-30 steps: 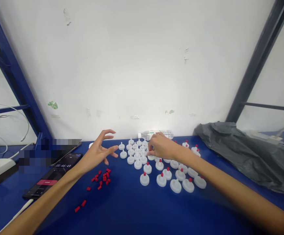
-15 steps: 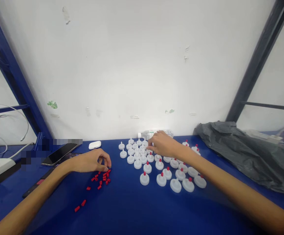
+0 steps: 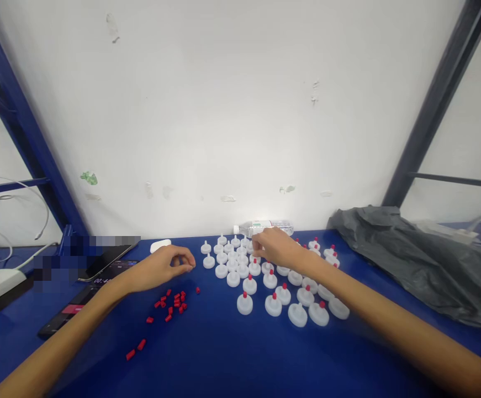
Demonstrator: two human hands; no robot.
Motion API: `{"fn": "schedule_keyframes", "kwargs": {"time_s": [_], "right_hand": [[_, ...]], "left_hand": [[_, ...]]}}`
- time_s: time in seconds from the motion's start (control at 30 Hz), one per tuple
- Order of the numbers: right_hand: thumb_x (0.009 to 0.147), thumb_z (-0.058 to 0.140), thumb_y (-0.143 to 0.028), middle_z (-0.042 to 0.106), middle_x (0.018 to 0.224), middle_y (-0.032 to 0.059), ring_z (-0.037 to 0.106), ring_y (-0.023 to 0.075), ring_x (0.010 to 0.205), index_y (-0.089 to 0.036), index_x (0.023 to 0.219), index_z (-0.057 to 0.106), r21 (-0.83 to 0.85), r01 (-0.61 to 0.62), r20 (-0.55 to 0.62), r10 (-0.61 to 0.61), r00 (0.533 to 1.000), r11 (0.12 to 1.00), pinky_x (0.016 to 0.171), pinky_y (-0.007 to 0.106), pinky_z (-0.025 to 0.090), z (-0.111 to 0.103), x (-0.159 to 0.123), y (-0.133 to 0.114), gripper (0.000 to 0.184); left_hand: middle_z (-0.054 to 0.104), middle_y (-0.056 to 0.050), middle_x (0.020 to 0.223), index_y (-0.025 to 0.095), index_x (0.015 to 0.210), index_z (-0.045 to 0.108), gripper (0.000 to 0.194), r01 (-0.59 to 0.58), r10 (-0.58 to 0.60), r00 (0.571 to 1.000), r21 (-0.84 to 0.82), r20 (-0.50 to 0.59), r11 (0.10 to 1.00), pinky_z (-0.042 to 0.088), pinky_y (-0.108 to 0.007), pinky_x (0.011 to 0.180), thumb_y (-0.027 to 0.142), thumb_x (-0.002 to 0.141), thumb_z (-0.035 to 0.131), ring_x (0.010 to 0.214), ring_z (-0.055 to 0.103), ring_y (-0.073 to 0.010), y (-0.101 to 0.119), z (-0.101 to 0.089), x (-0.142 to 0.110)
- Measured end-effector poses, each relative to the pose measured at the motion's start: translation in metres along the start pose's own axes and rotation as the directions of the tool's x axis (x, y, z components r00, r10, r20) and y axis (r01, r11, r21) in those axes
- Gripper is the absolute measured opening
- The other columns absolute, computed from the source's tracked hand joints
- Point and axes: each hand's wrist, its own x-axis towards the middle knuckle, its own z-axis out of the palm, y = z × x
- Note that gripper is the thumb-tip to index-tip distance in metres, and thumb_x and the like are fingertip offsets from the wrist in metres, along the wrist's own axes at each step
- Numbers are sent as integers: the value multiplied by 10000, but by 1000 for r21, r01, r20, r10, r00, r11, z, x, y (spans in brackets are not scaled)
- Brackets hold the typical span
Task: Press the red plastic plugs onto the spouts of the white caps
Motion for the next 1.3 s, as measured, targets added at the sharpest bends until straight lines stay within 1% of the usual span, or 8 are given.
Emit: {"fn": "schedule_keyframes", "kwargs": {"time_s": [0.17,0.33,0.47,0.73,1.07,1.17,1.23,1.3], "right_hand": [[952,535,-126,689,797,48,606,177,679,-162,1002,586,79,9,-66,-4,998,997,576,275,376,-16,-6,-5,79],[995,504,-184,691,990,73,622,197,882,-188,1081,557,155,78,-124,-59,990,985,694,289,442,-23,-8,-21,101],[996,567,-266,662,1060,77,590,214,1003,-213,1110,582,218,200,-199,-157,967,955,794,317,459,-21,-12,-37,126],[963,642,-273,675,939,64,586,212,943,-181,1027,642,229,323,-225,-273,935,918,782,312,448,-22,-20,-66,112],[950,651,-241,671,911,78,602,213,910,-174,1027,665,230,341,-294,-269,917,911,780,322,475,-17,-20,-67,103],[964,633,-234,688,965,74,606,210,966,-190,1059,657,246,429,-327,-343,881,869,838,335,485,-16,-18,-63,107],[977,622,-251,686,1002,70,606,201,988,-204,1101,649,250,475,-336,-385,860,844,861,335,487,-16,-17,-60,136],[986,609,-260,671,1022,72,597,191,1007,-208,1131,643,248,514,-327,-428,842,821,863,322,492,-16,-17,-58,157]], "left_hand": [[742,-45,1044,266,1026,756,340,-54,57,983,18,-172,998,490,-325,774,488,939,514,892,649,-245,8,7,2],[732,-17,891,244,962,727,311,-64,43,963,-70,-267,996,459,-272,601,495,940,545,740,624,-199,23,19,3],[732,-20,936,239,936,725,285,-103,43,948,-175,-316,979,428,-248,541,490,923,592,754,625,-191,37,30,1],[714,-1,717,225,928,753,274,-96,-27,948,-366,-316,926,332,-229,434,482,873,676,484,493,-119,56,47,-6],[719,-18,730,209,875,751,299,-83,-85,944,-481,-318,873,341,-226,409,495,789,764,468,502,-109,64,51,-8],[730,-30,859,219,988,710,373,-86,-102,949,-555,-299,827,388,-208,418,466,734,827,597,604,-147,64,50,-7],[722,-58,1028,244,1147,657,489,-82,-89,967,-620,-239,780,454,-208,457,438,735,834,830,679,-219,64,48,-7],[694,-80,1165,262,1255,610,568,-56,-60,987,-677,-146,734,499,-217,510,399,749,828,1046,659,-275,64,47,-8]]}}
